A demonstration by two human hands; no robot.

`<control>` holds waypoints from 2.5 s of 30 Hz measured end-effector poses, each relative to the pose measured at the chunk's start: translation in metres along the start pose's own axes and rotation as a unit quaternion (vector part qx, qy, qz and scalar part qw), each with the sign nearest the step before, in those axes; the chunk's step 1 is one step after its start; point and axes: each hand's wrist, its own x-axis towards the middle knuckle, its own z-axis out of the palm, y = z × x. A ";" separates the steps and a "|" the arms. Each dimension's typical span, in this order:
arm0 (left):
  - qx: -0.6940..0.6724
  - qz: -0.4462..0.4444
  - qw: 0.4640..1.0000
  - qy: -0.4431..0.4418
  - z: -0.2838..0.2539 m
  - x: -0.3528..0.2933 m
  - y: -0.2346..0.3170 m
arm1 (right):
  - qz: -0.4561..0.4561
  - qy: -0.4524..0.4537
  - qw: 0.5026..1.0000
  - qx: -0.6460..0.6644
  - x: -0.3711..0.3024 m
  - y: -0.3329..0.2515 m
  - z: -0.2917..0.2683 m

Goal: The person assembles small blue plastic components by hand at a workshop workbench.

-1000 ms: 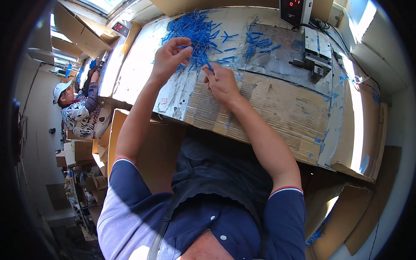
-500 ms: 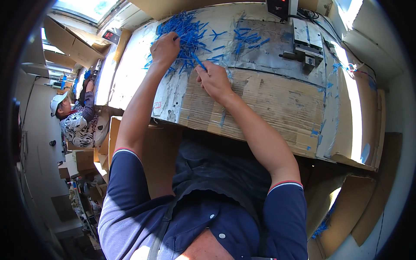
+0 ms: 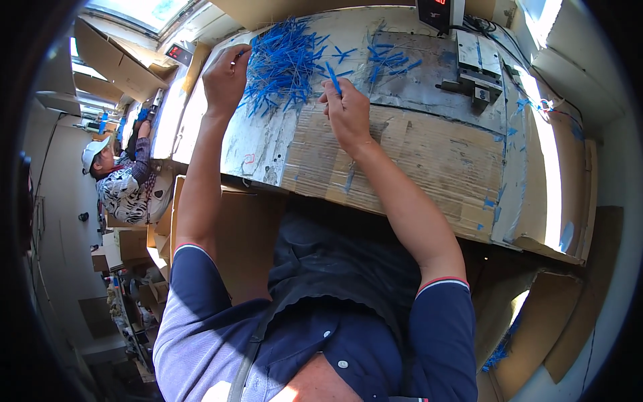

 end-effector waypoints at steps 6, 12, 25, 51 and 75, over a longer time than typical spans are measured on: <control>-0.068 -0.049 0.996 0.020 -0.016 -0.005 0.052 | 0.040 -0.015 0.996 0.080 0.004 -0.010 -0.004; -0.202 -0.092 0.970 -0.103 0.004 -0.050 0.109 | 0.150 -0.094 0.955 0.239 0.008 -0.024 -0.012; -0.300 -0.296 0.900 -0.114 0.022 -0.082 0.111 | 0.107 -0.034 0.984 0.141 0.028 -0.014 -0.025; -0.038 -0.228 0.971 0.066 -0.020 -0.097 -0.005 | 0.182 -0.097 0.975 0.085 0.010 -0.002 -0.008; -0.074 -0.266 0.954 -0.119 0.022 -0.100 0.002 | 0.242 -0.139 0.936 0.215 0.007 0.006 -0.008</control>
